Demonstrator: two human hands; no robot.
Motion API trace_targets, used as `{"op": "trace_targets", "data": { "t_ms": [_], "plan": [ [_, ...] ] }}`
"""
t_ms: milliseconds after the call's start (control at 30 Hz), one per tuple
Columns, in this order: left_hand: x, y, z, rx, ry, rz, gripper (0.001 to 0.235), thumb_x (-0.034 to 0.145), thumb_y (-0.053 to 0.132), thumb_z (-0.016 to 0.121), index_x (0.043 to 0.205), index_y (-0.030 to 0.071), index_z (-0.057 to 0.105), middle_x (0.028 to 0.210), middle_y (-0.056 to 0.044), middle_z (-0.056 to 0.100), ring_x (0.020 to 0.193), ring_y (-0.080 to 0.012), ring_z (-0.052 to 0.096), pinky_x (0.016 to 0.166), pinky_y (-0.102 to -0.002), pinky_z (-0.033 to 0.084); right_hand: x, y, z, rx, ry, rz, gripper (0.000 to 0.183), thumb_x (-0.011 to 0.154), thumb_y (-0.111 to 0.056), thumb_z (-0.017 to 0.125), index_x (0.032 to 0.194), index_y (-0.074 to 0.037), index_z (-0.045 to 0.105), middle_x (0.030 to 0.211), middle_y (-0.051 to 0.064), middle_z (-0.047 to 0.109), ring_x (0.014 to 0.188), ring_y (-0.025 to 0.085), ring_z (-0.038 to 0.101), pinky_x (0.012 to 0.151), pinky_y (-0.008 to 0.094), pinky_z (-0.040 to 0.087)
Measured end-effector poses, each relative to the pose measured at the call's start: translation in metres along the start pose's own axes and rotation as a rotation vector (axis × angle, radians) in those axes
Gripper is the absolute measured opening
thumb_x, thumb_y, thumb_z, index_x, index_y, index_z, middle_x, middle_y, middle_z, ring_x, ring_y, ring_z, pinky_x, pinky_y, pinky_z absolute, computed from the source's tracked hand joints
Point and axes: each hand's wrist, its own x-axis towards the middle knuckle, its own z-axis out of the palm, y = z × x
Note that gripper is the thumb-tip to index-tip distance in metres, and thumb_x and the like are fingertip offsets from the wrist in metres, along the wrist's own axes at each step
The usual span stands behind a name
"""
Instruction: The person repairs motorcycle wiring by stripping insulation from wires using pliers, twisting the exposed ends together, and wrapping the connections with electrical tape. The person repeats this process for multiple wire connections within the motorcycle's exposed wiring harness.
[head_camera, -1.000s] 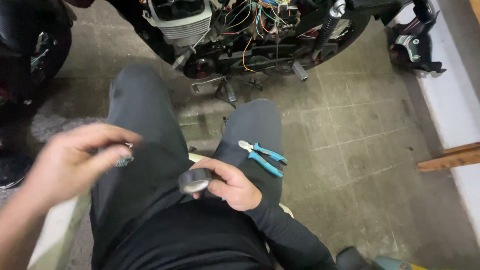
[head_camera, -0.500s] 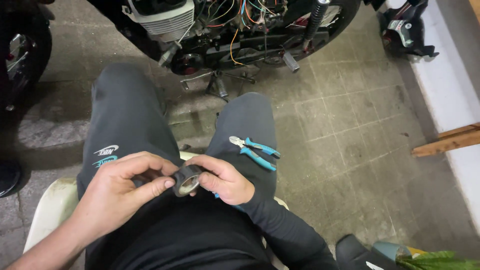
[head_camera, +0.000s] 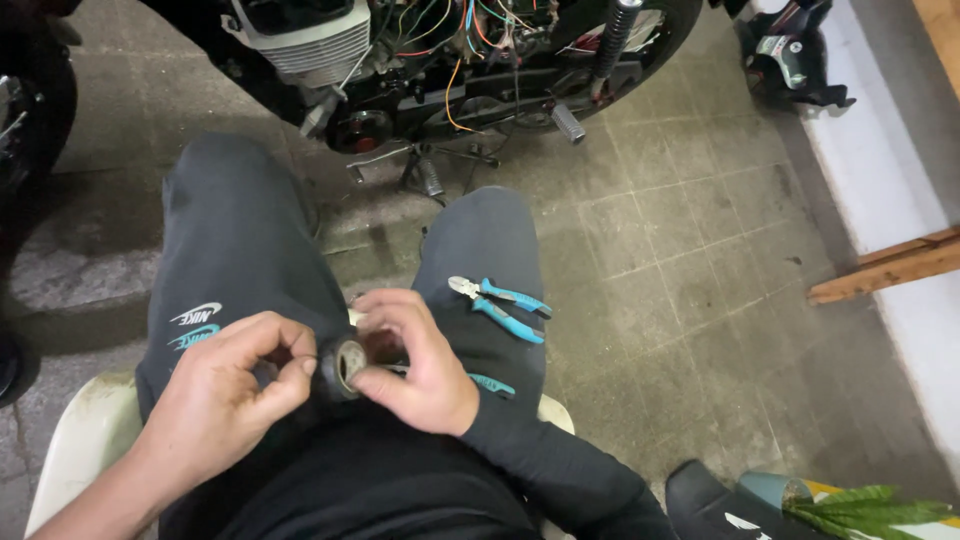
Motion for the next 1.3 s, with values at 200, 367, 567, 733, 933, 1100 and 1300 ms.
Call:
{"op": "trace_targets", "data": {
  "t_ms": [200, 367, 567, 733, 933, 1100, 1300],
  "plan": [
    [-0.001, -0.037, 0.020, -0.134, 0.054, -0.055, 0.004, 0.083, 0.006, 0.066, 0.087, 0.004, 0.065, 0.072, -0.001, 0.059, 0.063, -0.0075, 0.052, 0.055, -0.025, 0.044, 0.000, -0.006, 0.009, -0.496, -0.023, -0.218, 0.049, 0.079, -0.022, 0.089, 0.117, -0.007, 0.063, 0.104, 0.007, 0.069, 0.098, 0.027, 0.066, 0.089, 0.040, 0.051],
    [0.003, -0.044, 0.026, -0.205, 0.031, -0.134, 0.003, 0.087, 0.006, 0.065, 0.087, 0.003, 0.065, 0.070, 0.001, 0.053, 0.061, -0.0066, 0.045, 0.053, -0.025, 0.039, -0.004, 0.004, 0.013, -0.440, 0.016, -0.090, 0.045, 0.082, -0.025, 0.088, 0.112, -0.009, 0.059, 0.086, 0.002, 0.068, 0.081, 0.023, 0.065, 0.080, 0.035, 0.050],
    [0.008, -0.048, 0.032, -0.231, 0.007, -0.137, 0.004, 0.089, 0.006, 0.064, 0.089, 0.004, 0.066, 0.070, 0.002, 0.053, 0.063, -0.0050, 0.045, 0.054, -0.024, 0.040, 0.005, 0.013, 0.009, -0.322, -0.044, 0.109, 0.045, 0.088, -0.021, 0.081, 0.121, -0.004, 0.054, 0.068, 0.002, 0.061, 0.059, 0.015, 0.061, 0.060, 0.029, 0.046],
    [0.013, -0.033, 0.027, -0.205, 0.070, -0.035, 0.004, 0.087, 0.004, 0.064, 0.091, 0.004, 0.065, 0.077, 0.002, 0.059, 0.065, -0.0053, 0.050, 0.057, -0.024, 0.044, 0.002, 0.028, 0.004, -0.090, -0.084, 0.246, 0.028, 0.097, -0.014, 0.072, 0.118, -0.004, 0.056, 0.065, 0.001, 0.063, 0.057, 0.007, 0.060, 0.055, 0.026, 0.042],
    [0.011, -0.019, 0.022, -0.063, 0.178, -0.002, 0.025, 0.090, 0.011, 0.072, 0.108, 0.001, 0.058, 0.078, -0.002, 0.060, 0.068, -0.0078, 0.057, 0.061, -0.025, 0.049, -0.009, 0.050, 0.011, 0.293, 0.023, 0.347, 0.012, 0.105, -0.010, 0.064, 0.111, -0.001, 0.059, 0.083, 0.000, 0.064, 0.067, 0.007, 0.062, 0.060, 0.024, 0.048],
    [0.009, -0.037, 0.040, -0.361, 0.072, -0.172, 0.032, 0.085, 0.007, 0.074, 0.114, 0.005, 0.062, 0.096, -0.003, 0.061, 0.078, -0.0091, 0.058, 0.066, -0.025, 0.049, -0.003, 0.046, 0.012, 0.496, 0.128, 0.344, 0.013, 0.103, -0.012, 0.063, 0.109, -0.004, 0.056, 0.082, 0.000, 0.068, 0.072, 0.006, 0.065, 0.067, 0.023, 0.050],
    [0.004, -0.067, 0.059, -0.544, 0.077, -0.102, 0.008, 0.095, 0.001, 0.068, 0.102, -0.001, 0.067, 0.095, -0.006, 0.065, 0.079, -0.0115, 0.062, 0.069, -0.027, 0.050, -0.011, 0.045, 0.014, 0.082, 0.074, 0.271, 0.022, 0.104, -0.011, 0.068, 0.119, 0.003, 0.059, 0.088, 0.002, 0.071, 0.078, 0.008, 0.067, 0.071, 0.025, 0.056]
  ]
}}
